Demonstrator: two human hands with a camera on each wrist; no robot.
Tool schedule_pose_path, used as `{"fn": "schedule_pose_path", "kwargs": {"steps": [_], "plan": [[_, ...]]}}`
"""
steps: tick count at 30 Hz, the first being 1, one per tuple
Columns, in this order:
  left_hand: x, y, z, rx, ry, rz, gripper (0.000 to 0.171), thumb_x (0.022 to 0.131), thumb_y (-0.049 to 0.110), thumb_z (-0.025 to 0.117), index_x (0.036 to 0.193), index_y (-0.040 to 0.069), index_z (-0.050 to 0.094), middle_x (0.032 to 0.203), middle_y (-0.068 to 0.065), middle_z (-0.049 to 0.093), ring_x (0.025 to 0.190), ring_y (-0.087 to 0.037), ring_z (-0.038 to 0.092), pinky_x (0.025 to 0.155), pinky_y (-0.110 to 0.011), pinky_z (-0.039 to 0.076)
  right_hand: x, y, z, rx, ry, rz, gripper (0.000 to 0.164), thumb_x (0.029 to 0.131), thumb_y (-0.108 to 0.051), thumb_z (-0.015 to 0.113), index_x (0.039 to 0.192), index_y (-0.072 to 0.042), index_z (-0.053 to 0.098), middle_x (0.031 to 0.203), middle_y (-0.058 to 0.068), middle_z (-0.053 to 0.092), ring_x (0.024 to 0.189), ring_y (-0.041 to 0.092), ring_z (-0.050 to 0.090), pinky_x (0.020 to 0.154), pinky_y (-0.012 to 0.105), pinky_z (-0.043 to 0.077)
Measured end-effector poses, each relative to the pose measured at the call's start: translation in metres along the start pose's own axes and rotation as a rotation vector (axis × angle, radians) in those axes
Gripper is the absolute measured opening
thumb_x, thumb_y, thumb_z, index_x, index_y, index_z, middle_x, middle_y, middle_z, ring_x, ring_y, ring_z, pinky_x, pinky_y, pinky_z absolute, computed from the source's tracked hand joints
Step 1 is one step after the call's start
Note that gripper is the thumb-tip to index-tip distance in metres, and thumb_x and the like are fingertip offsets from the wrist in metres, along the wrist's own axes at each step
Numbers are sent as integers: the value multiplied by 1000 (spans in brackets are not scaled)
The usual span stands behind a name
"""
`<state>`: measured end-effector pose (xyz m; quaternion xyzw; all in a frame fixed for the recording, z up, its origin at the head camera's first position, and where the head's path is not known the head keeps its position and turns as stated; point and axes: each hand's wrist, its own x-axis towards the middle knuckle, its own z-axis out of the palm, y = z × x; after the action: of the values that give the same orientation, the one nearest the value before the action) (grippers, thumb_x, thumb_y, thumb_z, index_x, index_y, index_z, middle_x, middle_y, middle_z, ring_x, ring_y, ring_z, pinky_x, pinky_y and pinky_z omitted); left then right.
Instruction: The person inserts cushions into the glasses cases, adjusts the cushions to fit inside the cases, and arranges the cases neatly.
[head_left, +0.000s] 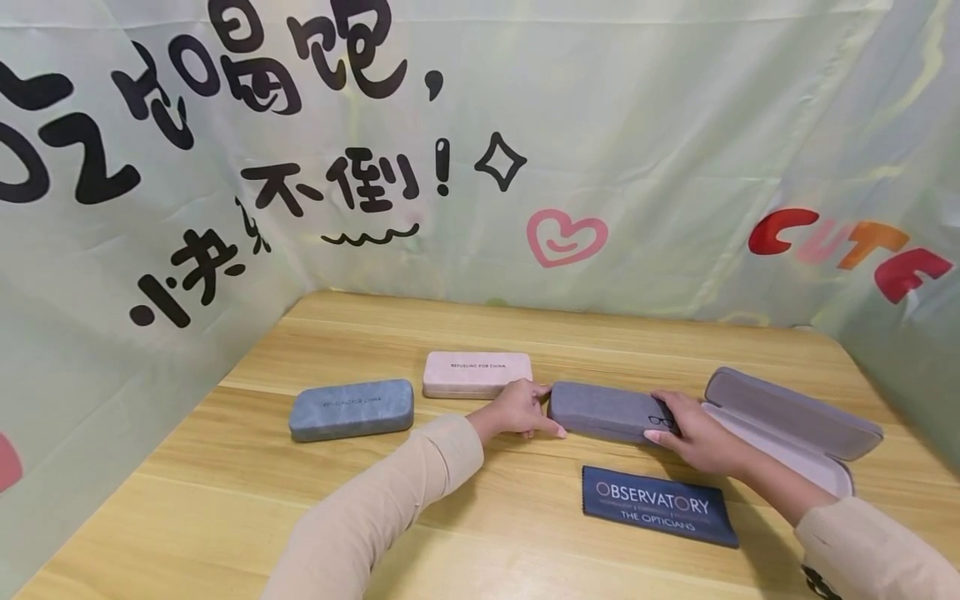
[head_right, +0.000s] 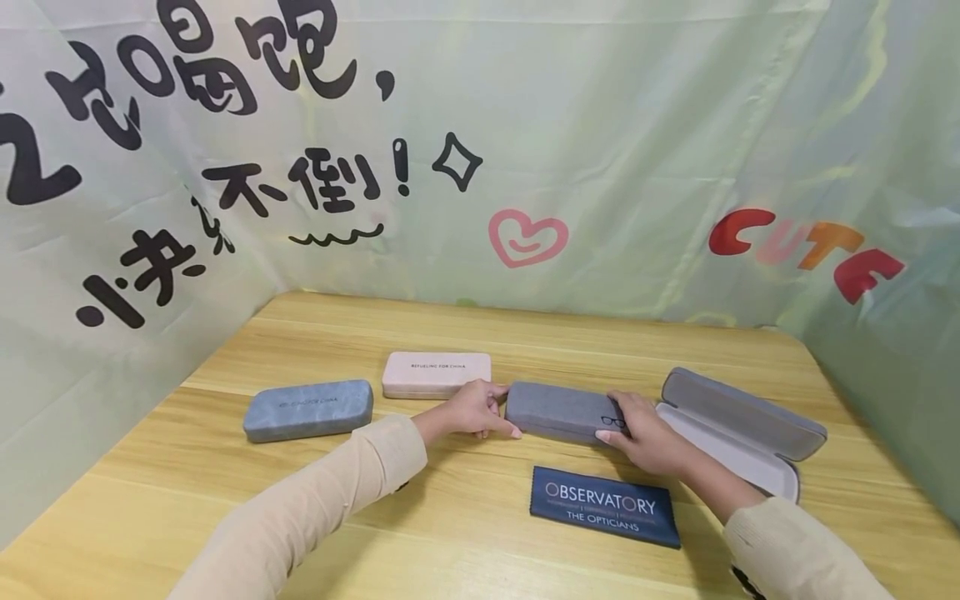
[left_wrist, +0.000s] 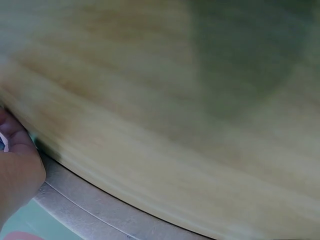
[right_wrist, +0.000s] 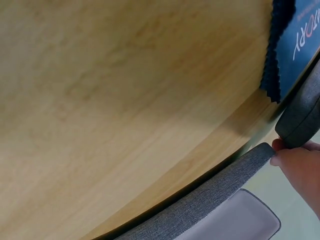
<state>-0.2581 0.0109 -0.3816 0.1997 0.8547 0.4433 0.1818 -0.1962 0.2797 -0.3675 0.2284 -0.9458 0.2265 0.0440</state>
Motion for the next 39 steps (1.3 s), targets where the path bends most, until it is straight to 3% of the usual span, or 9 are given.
{"fn": "schedule_pose_path", "kwargs": {"steps": [5, 14, 20, 26, 33, 37, 39], "plan": [[-1, 3, 0, 25, -13, -14, 79, 72, 14, 79, 138, 1, 38, 42, 2, 48, 33, -8, 41, 39, -18, 36, -1, -1, 1, -2, 7, 16, 59, 88, -21, 62, 125, 18, 38, 117, 35, 48, 105, 44, 49, 83, 55, 42], [-2, 12, 2, 192, -11, -35, 64, 74, 17, 78, 132, 10, 51, 43, -1, 48, 33, -9, 45, 36, -19, 40, 0, -4, 1, -2, -20, 62, 62, 88, -25, 63, 127, 16, 38, 121, 35, 46, 109, 47, 48, 86, 57, 41], [-4, 12, 3, 163, -2, -37, 51, 76, 13, 76, 121, 2, 55, 56, -3, 55, 39, -10, 48, 39, -22, 46, 4, -7, 2, -1, -34, 65, 64, 88, -26, 63, 128, 17, 37, 125, 38, 44, 115, 52, 43, 91, 60, 38], [-8, 11, 1, 120, -1, -43, 43, 79, 11, 73, 116, 2, 56, 55, -4, 55, 40, -11, 50, 39, -22, 46, 8, -9, 3, -3, -42, 68, 65, 88, -27, 62, 128, 17, 37, 127, 38, 43, 117, 53, 41, 92, 61, 37], [-15, 12, 1, 112, 50, 12, 23, 79, 7, 72, 95, -2, 60, 53, -8, 58, 39, -9, 50, 40, -22, 47, 10, -10, 4, 1, -43, 52, 64, 88, -24, 63, 128, 18, 36, 126, 39, 42, 116, 54, 41, 93, 61, 36], [-20, 16, 1, 121, 82, 44, 21, 80, 6, 71, 95, -2, 60, 56, -11, 62, 39, -10, 52, 40, -21, 47, 11, -10, 3, -1, -46, 50, 65, 88, -23, 63, 129, 19, 35, 126, 40, 42, 116, 54, 41, 93, 61, 37], [-22, 19, 1, 149, 107, 40, 30, 81, 9, 70, 106, -3, 59, 54, -9, 60, 40, -11, 53, 39, -19, 44, 11, -11, 0, 4, -44, 52, 66, 88, -23, 62, 130, 19, 33, 128, 41, 40, 117, 55, 39, 94, 62, 35]]}}
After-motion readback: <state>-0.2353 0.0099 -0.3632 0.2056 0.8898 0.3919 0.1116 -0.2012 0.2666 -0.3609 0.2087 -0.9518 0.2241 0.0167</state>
